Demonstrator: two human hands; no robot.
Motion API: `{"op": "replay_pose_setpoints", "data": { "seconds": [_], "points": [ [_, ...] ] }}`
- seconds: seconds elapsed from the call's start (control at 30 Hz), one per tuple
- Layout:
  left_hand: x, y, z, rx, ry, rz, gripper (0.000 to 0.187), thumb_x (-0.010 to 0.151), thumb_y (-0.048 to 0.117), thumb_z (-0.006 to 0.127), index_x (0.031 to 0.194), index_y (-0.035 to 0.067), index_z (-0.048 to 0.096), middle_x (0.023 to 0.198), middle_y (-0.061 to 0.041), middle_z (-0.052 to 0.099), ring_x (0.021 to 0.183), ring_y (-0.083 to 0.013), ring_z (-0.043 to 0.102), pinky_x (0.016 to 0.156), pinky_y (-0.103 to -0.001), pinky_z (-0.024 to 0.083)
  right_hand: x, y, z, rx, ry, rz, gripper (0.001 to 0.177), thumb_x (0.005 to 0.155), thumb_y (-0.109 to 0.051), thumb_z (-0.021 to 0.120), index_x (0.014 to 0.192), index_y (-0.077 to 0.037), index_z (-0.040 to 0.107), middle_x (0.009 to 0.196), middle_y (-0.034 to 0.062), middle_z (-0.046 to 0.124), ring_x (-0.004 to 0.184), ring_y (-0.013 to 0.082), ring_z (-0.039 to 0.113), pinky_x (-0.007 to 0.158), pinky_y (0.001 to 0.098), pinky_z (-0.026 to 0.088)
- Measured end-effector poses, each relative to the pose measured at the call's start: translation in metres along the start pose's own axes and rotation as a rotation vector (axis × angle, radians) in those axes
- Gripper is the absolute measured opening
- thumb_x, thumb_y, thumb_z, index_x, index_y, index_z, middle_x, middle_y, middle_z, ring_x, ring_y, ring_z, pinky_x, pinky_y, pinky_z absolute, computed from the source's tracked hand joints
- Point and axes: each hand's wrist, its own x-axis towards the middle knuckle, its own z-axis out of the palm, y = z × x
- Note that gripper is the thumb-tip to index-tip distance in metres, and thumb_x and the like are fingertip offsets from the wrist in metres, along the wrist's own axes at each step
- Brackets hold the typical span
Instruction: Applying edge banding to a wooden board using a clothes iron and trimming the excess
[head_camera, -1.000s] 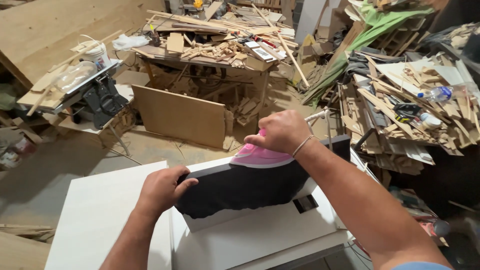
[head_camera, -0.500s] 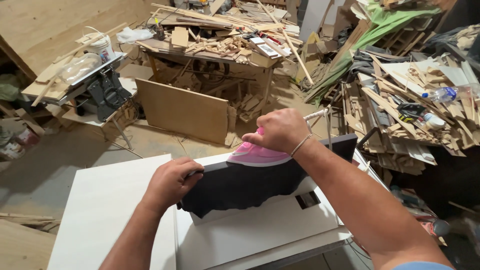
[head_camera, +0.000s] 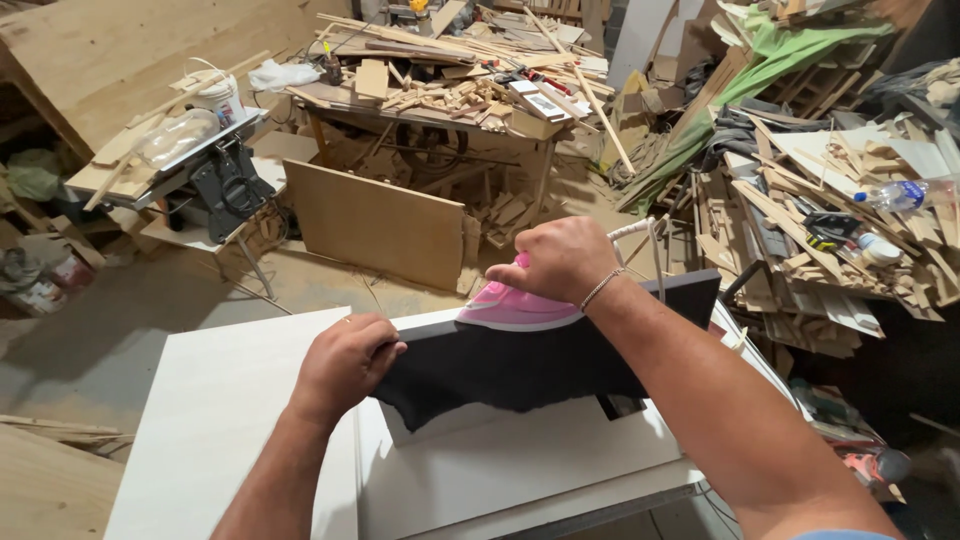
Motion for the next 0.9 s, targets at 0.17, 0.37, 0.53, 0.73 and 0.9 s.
{"op": "replay_pose_setpoints", "data": {
  "seconds": [0.17,0.37,0.53,0.73,0.9],
  "points": [
    [-0.009,-0.009,-0.006,-0.022,0.021,-0.034,0.010,0.086,0.032,0.073,0.089,0.025,0.067,0.092,0.008,0.072,0.093,-0.0193,0.071,0.082,-0.034,0.058,-0.001,-0.001,-0.003,-0.003,-0.011,0.001,0.065,0.080,-0.082,0.043,0.085,-0.024,0.072,0.078,0.0074,0.071,0.088,0.0301,0.072,0.079,0.0432,0.055],
    [-0.015,-0.010,-0.008,-0.087,0.059,-0.098,0.012,0.086,0.032,0.076,0.091,0.023,0.069,0.091,0.005,0.073,0.092,-0.0213,0.071,0.083,-0.036,0.058,0.000,-0.001,-0.007,0.006,-0.044,0.002,0.063,0.080,-0.080,0.044,0.088,-0.025,0.073,0.081,0.0071,0.072,0.091,0.0292,0.072,0.081,0.0424,0.055],
    [-0.015,-0.008,-0.008,-0.098,0.064,-0.115,0.013,0.085,0.031,0.077,0.092,0.023,0.070,0.091,0.004,0.074,0.092,-0.0219,0.071,0.083,-0.036,0.058,0.001,-0.010,-0.010,-0.006,-0.039,-0.008,0.063,0.079,-0.081,0.044,0.086,-0.025,0.072,0.081,0.0079,0.071,0.090,0.0300,0.072,0.079,0.0429,0.055],
    [-0.011,0.003,-0.016,-0.152,-0.002,-0.193,0.016,0.085,0.031,0.077,0.094,0.019,0.071,0.092,-0.002,0.075,0.094,-0.0283,0.072,0.085,-0.042,0.058,0.000,-0.026,-0.015,0.011,-0.013,-0.012,0.062,0.079,-0.079,0.044,0.086,-0.024,0.072,0.079,0.0066,0.071,0.089,0.0295,0.072,0.079,0.0429,0.056],
    [-0.019,0.001,-0.001,-0.439,-0.042,-0.627,0.055,0.075,0.043,0.087,0.124,0.026,0.068,0.105,-0.006,0.076,0.107,-0.0323,0.071,0.093,-0.045,0.055,0.002,-0.029,-0.012,0.036,0.012,-0.018,0.062,0.079,-0.079,0.045,0.084,-0.023,0.072,0.078,0.0080,0.071,0.087,0.0314,0.072,0.077,0.0449,0.055]
  ]
}}
